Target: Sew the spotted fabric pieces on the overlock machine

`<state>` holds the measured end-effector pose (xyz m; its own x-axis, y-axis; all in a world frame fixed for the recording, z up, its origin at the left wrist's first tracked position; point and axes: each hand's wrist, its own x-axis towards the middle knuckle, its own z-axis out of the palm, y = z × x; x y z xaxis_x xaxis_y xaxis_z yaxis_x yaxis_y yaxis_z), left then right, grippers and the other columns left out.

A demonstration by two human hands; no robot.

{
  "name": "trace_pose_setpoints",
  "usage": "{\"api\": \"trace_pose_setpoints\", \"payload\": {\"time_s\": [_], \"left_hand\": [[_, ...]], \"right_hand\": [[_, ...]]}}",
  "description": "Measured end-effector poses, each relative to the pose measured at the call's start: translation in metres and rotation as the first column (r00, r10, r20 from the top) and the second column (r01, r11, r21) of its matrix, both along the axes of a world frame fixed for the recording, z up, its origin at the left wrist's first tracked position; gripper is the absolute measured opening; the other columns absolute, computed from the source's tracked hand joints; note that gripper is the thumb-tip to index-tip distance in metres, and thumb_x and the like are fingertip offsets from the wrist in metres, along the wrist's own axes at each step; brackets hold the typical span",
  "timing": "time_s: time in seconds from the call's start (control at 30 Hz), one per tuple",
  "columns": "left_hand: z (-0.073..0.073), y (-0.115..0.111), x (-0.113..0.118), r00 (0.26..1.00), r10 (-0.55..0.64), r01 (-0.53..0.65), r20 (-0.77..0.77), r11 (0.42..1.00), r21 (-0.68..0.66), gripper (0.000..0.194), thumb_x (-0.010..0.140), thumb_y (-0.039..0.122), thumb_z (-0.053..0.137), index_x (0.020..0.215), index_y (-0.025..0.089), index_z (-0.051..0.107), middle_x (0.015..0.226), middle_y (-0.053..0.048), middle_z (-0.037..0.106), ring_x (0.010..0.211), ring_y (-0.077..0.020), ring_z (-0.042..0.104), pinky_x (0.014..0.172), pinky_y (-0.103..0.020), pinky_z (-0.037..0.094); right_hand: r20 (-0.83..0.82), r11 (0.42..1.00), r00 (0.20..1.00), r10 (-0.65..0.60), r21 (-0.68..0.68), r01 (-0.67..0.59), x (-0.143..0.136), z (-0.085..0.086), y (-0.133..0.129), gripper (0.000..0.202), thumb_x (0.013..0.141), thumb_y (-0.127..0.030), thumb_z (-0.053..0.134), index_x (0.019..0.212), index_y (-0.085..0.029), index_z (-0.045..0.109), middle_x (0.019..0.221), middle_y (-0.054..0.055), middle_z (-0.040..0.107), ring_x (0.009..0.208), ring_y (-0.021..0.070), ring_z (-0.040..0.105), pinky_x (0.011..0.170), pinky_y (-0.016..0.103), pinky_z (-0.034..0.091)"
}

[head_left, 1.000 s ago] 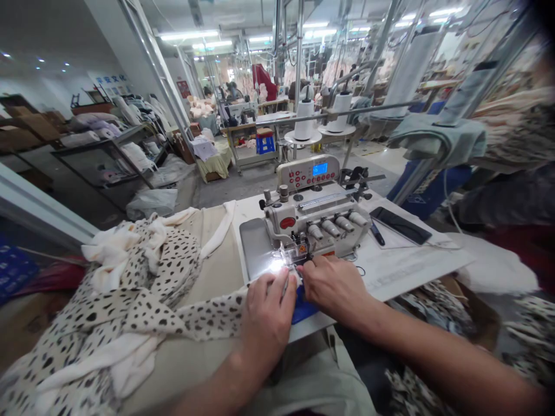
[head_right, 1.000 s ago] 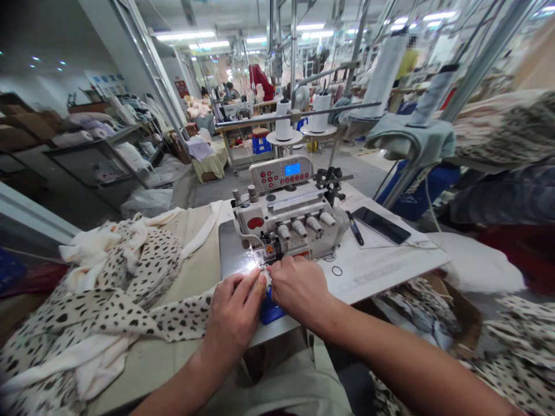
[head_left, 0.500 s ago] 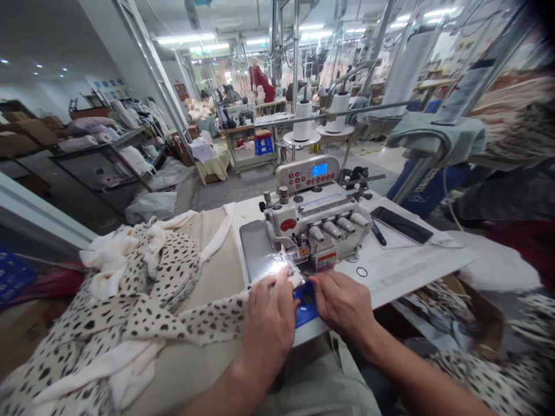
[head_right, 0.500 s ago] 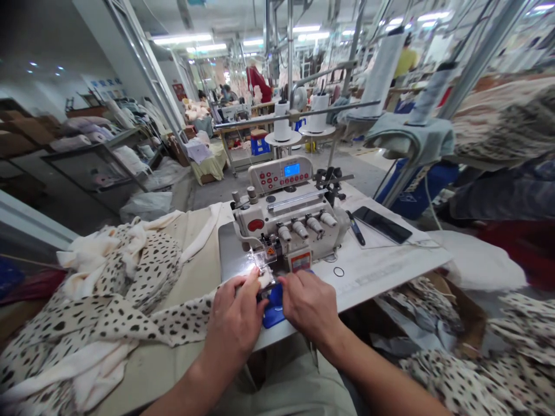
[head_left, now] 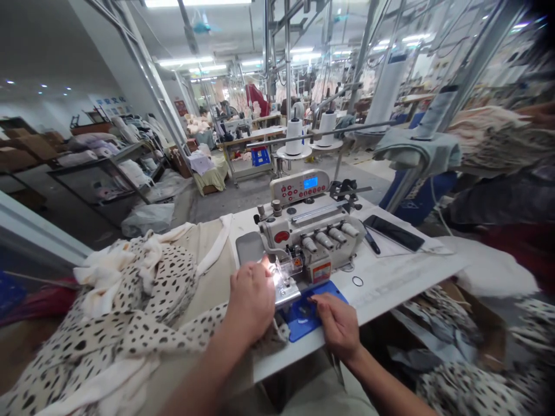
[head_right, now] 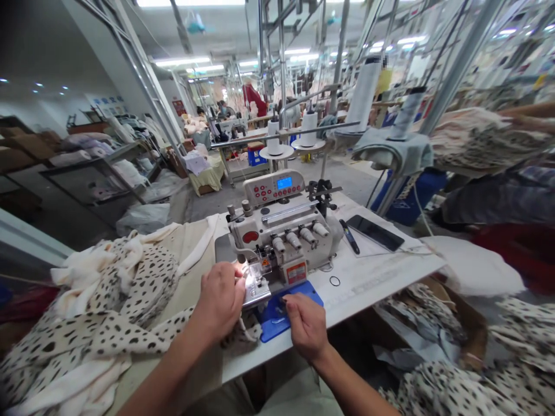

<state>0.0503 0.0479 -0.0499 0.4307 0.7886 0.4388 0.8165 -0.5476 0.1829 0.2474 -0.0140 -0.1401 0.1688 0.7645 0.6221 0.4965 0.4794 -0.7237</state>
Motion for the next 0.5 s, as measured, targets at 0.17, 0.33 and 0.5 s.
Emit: {"api": "trace_pose_setpoints", "payload": {"time_s": [0.17,0.33,0.5], "left_hand": [[-0.002,0.0,-0.008,0.998,0.068,-0.068,0.002,0.997,-0.043,0.02,0.091,0.014,0.047,0.108,0.016,0.059,0.103,-0.01,0.063,0.101,-0.0263,0.056,0.089,-0.043,0.044],[0.002,-0.017,-0.019,0.992,0.036,-0.033,0.117,0.999,-0.033,0.021,0.095,0.022,0.051,0.115,0.018,0.057,0.112,-0.01,0.064,0.104,-0.0259,0.056,0.091,-0.041,0.046],[0.009,-0.028,-0.022,0.992,0.09,-0.081,0.089,0.992,-0.101,0.009,0.094,0.023,0.053,0.099,0.02,0.061,0.1,-0.007,0.064,0.095,-0.0246,0.059,0.085,-0.038,0.047]], "right_hand": [[0.003,0.994,0.997,0.083,0.066,-0.083,0.003,-0.003,0.003,0.026,0.098,-0.027,0.048,0.095,-0.019,0.072,0.073,0.006,0.07,0.065,0.0193,0.066,0.061,0.03,0.052],[0.032,0.973,0.974,0.223,0.06,-0.224,0.001,0.004,0.001,0.019,0.089,-0.033,0.061,0.1,-0.019,0.069,0.086,0.009,0.072,0.076,0.023,0.068,0.066,0.033,0.055],[-0.073,0.941,0.943,0.325,-0.074,-0.33,-0.029,0.014,-0.008,0.017,0.09,-0.027,0.063,0.104,-0.021,0.07,0.092,0.008,0.075,0.082,0.0214,0.07,0.074,0.031,0.056]]}}
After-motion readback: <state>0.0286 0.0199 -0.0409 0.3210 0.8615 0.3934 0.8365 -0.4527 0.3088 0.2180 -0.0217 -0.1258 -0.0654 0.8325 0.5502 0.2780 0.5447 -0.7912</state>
